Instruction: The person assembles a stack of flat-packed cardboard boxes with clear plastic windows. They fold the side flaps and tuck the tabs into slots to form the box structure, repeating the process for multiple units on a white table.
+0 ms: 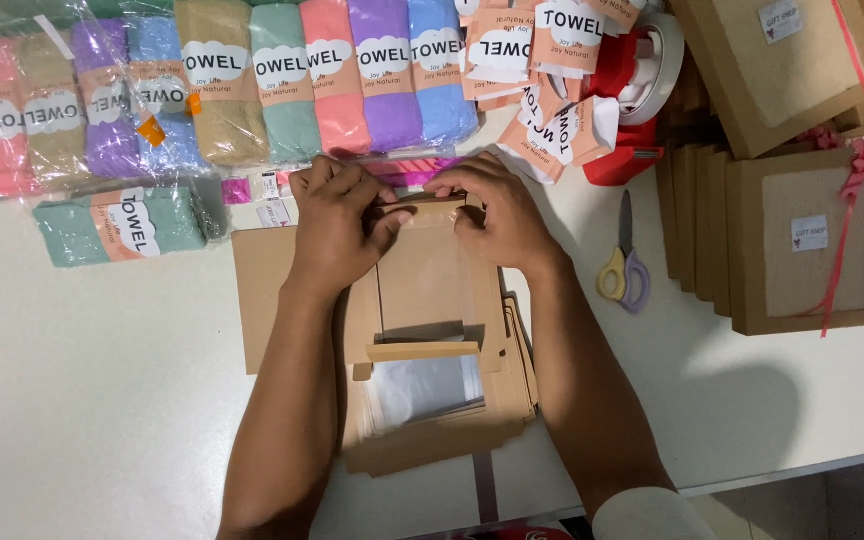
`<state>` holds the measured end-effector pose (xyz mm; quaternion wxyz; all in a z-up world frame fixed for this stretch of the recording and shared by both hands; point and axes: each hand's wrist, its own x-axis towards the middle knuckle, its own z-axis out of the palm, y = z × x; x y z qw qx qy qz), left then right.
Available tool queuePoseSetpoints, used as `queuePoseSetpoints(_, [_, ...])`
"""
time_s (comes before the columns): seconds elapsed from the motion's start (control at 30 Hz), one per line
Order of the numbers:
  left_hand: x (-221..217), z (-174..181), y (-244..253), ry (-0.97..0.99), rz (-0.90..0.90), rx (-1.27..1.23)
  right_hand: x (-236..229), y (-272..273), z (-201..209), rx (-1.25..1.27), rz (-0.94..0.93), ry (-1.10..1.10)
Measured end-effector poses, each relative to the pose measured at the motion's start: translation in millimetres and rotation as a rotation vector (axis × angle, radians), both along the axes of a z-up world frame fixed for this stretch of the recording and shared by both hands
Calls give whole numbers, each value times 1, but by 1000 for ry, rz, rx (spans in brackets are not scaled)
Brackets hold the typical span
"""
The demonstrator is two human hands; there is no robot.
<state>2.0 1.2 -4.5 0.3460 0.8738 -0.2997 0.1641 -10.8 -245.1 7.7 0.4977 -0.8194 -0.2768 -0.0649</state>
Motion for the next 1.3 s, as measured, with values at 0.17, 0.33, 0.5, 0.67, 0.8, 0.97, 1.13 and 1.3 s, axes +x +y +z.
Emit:
queuePoseSetpoints(0.17, [-3,10,-2,19,-30,-6,0,1,-2,1,0,8])
queuePoseSetpoints(0.33, [0,-1,-2,4,-33,10,0,-1,-1,25,3,42])
queuePoseSetpoints(0.5, [3,-17,1,-24,-13,11,1,-2,0,57,15,44])
queuePoseSetpoints(0.67, [4,-18,1,-34,-13,-1,0,-2,1,73,30,44])
queuePoseSetpoints(0.8, [4,-20,0,-40,-7,0,0,-1,5,76,47,60])
queuePoseSetpoints(0.97, [5,-19,-1,-46,-7,1,-1,-1,3,61,53,53])
queuePoseSetpoints(1.13, [2,-9,-2,-25,-16,-7,0,0,0,38,47,31])
queuePoseSetpoints(1.3, [1,-9,-2,1,-23,-12,1,-1,0,40,32,33])
